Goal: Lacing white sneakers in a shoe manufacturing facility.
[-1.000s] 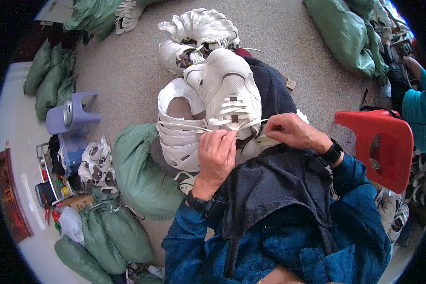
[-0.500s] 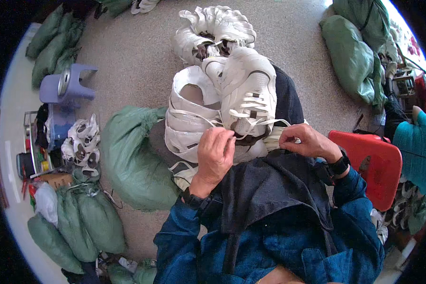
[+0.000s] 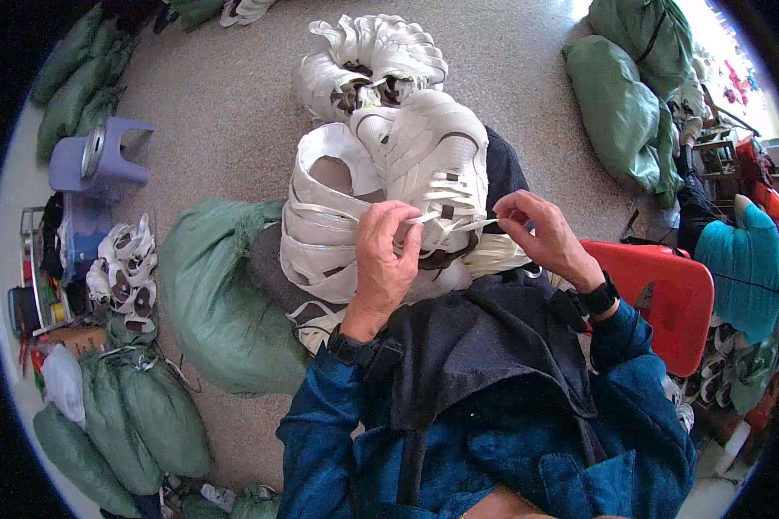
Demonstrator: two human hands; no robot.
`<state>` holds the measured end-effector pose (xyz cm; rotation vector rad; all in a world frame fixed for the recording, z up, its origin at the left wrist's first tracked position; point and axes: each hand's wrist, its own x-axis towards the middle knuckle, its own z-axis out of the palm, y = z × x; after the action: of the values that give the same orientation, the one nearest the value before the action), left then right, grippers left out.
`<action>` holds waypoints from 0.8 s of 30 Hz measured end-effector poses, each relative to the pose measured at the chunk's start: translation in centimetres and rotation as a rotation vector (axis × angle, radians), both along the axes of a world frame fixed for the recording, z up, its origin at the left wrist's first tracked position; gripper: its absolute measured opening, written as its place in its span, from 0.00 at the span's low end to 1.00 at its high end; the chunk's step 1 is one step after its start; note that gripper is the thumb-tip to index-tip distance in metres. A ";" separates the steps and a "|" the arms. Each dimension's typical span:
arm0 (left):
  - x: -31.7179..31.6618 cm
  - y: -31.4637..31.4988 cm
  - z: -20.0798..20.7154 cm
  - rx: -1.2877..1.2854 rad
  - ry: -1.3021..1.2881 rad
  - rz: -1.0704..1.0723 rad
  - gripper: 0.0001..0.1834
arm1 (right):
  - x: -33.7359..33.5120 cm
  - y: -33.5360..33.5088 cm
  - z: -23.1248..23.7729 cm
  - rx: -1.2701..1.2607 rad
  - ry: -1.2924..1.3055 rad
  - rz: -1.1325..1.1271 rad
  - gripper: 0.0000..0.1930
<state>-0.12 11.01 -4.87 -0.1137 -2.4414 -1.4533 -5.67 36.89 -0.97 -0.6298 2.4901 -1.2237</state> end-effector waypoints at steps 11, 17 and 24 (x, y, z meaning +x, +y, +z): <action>1.0 0.1 -0.3 0.001 -0.064 0.045 0.24 | -0.8 -1.6 -1.7 -0.100 0.051 0.046 0.07; 0.4 0.4 0.2 -0.058 -0.100 0.044 0.25 | -1.3 -1.8 -2.6 -0.171 0.002 0.059 0.06; 0.2 0.3 -0.5 -0.162 -0.031 0.039 0.27 | -2.4 -1.8 -0.8 -0.255 -0.216 0.152 0.05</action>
<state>0.09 11.30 -5.39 -0.0785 -2.5695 -1.2485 -8.10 35.10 -1.72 -0.6930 2.0903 -1.4766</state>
